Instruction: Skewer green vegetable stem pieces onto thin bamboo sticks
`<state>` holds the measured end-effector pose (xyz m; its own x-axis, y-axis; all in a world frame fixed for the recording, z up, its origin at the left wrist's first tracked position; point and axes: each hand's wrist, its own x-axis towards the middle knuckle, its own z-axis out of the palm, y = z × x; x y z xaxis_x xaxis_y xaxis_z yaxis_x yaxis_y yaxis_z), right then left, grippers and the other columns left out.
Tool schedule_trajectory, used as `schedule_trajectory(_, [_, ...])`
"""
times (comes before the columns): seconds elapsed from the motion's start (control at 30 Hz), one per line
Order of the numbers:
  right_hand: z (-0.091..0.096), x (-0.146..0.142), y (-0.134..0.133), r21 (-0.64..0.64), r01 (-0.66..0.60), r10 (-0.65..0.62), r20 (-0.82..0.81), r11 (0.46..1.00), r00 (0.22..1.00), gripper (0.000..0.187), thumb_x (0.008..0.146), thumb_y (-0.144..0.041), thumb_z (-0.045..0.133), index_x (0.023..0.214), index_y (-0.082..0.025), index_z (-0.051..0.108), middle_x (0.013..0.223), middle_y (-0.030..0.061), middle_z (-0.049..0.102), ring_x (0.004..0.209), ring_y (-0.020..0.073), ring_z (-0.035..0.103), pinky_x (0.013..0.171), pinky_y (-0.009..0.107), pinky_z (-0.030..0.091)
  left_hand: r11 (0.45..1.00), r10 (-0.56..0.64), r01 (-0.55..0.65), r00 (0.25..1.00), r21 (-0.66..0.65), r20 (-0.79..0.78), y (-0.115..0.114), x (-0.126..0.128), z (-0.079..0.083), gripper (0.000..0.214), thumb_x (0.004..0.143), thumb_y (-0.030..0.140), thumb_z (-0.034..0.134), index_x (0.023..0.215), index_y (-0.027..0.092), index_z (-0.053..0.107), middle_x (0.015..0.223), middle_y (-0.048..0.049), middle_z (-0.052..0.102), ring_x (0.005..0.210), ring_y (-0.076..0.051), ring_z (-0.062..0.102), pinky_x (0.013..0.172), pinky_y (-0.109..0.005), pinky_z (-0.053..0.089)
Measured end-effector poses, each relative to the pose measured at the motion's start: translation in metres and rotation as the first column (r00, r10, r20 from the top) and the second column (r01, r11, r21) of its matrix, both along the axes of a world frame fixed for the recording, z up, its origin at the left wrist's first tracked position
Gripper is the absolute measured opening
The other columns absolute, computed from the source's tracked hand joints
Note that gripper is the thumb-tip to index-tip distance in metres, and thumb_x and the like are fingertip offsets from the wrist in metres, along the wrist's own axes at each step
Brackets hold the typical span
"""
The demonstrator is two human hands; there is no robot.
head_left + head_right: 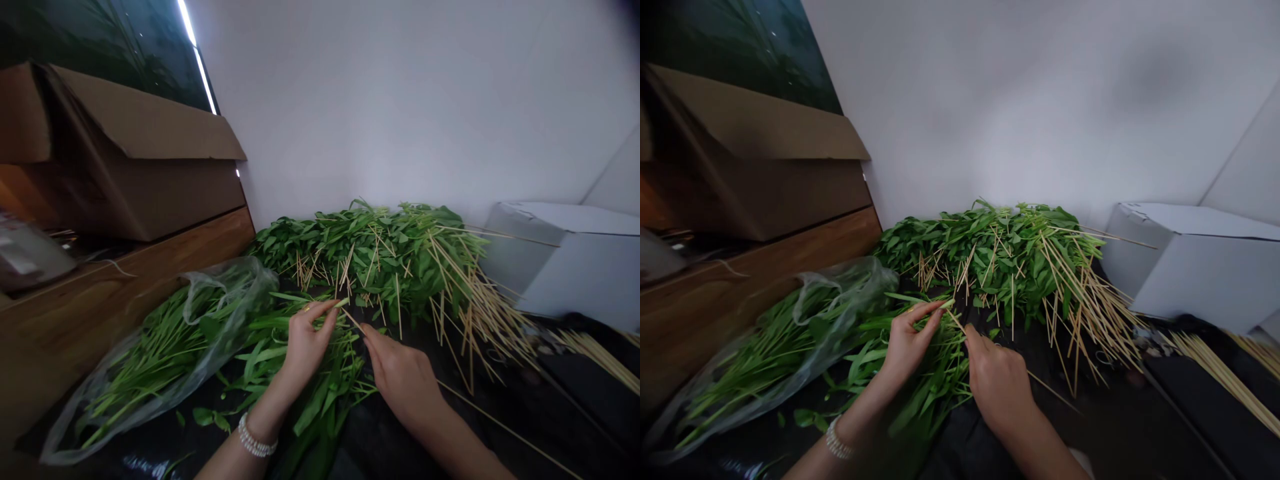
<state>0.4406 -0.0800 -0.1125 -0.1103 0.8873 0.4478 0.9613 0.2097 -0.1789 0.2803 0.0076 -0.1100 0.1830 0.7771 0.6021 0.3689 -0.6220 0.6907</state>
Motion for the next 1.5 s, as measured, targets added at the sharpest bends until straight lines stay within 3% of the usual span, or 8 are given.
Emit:
schedule_trajectory(0.27, [-0.010,0.001,0.003,0.131,-0.005,0.001,0.033,0.991,0.999,0.036,0.095,-0.017,0.033,0.120,-0.016,0.059,0.086,0.0051,0.073,0.064,0.0139,0.068,0.054,0.022,0.045,0.999,-0.007,0.009,0.999,0.047,-0.032,0.000,0.000,-0.001,0.019,0.087,0.026,0.060,0.099,0.021,0.073,0.088,-0.0049,0.074,0.081,-0.019,0.067,0.076,-0.030,0.050])
schedule_trajectory(0.57, [-0.019,0.003,0.006,0.334,-0.024,-0.031,0.158,0.942,0.987,0.034,0.093,-0.013,0.039,0.118,-0.013,0.062,0.074,0.0034,0.068,0.056,0.0140,0.062,0.052,0.026,0.040,0.994,0.020,-0.004,0.990,0.110,-0.139,0.002,-0.005,0.003,0.015,0.087,0.027,0.061,0.095,0.021,0.073,0.088,-0.0046,0.074,0.082,-0.019,0.067,0.077,-0.032,0.048])
schedule_trajectory(0.93, [-0.027,0.002,0.009,0.339,-0.003,-0.065,0.191,0.941,0.980,0.031,0.091,-0.011,0.043,0.116,-0.013,0.062,0.071,0.0027,0.066,0.053,0.0119,0.058,0.052,0.026,0.035,0.964,0.081,0.007,0.945,0.267,-0.318,0.002,-0.005,-0.002,0.015,0.090,0.025,0.057,0.093,0.019,0.070,0.085,-0.0051,0.073,0.080,-0.020,0.064,0.077,-0.035,0.043])
schedule_trajectory(1.33, [-0.027,-0.002,0.011,0.225,0.049,-0.107,0.253,0.973,0.961,0.037,0.081,-0.007,0.055,0.117,-0.015,0.060,0.071,0.0016,0.066,0.056,0.0130,0.061,0.052,0.025,0.036,0.954,0.102,0.019,0.918,0.301,-0.384,0.001,-0.004,-0.006,0.016,0.090,0.026,0.055,0.092,0.019,0.069,0.080,-0.0044,0.071,0.077,-0.019,0.064,0.077,-0.035,0.043])
schedule_trajectory(1.5, [-0.022,-0.004,0.012,0.235,0.054,-0.126,0.301,0.971,0.945,0.038,0.079,-0.007,0.056,0.117,-0.013,0.059,0.071,0.0012,0.065,0.054,0.0136,0.060,0.050,0.026,0.036,0.952,0.101,0.027,0.913,0.305,-0.396,0.003,-0.005,-0.005,0.016,0.091,0.026,0.054,0.093,0.019,0.068,0.081,-0.0049,0.071,0.078,-0.019,0.064,0.078,-0.035,0.043])
